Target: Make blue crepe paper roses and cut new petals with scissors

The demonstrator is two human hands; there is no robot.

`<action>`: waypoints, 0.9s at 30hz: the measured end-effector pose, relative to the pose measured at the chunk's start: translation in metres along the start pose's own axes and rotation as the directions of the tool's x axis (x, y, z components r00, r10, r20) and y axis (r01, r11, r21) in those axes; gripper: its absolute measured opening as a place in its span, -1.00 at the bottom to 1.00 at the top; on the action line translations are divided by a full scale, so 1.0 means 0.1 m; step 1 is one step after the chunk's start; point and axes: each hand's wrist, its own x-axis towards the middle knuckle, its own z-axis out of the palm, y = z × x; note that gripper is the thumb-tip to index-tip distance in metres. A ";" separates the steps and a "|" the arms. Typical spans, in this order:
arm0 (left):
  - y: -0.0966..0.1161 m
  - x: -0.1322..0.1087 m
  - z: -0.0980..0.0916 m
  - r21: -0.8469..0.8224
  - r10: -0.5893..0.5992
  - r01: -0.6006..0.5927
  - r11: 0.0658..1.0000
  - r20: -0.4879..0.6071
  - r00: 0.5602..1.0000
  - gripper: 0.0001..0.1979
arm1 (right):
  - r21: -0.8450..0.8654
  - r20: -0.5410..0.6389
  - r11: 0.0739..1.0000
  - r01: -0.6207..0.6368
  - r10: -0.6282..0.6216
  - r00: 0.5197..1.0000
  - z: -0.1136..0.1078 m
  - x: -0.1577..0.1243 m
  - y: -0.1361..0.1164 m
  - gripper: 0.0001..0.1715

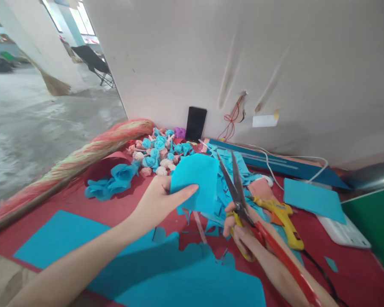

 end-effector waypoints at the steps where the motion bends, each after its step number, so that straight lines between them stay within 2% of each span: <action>1: -0.01 0.00 0.00 -0.012 -0.006 0.006 1.000 0.000 1.000 -0.81 | -0.018 0.014 0.999 -0.029 0.029 0.999 0.00 -0.01 0.00 -0.67; 4: -0.02 0.01 0.00 -0.065 -0.018 0.019 0.998 0.012 1.000 -0.83 | -0.048 0.067 0.997 -0.060 0.063 0.996 0.00 -0.02 -0.01 -0.68; 14: -0.03 0.01 0.00 -0.184 -0.026 0.038 0.982 0.068 0.997 -0.84 | -0.097 0.145 0.995 0.017 -0.003 0.989 0.00 -0.03 -0.04 -0.75; 21: -0.02 0.00 0.01 -0.190 -0.031 0.046 0.981 0.081 0.996 -0.82 | -0.188 0.175 0.981 -0.045 0.078 0.982 0.01 -0.02 -0.07 -0.76; 27: -0.06 0.00 0.00 -0.171 -0.046 0.057 0.984 0.064 0.997 -0.83 | -0.086 0.156 0.993 -0.079 0.092 0.983 0.06 -0.04 -0.11 -0.74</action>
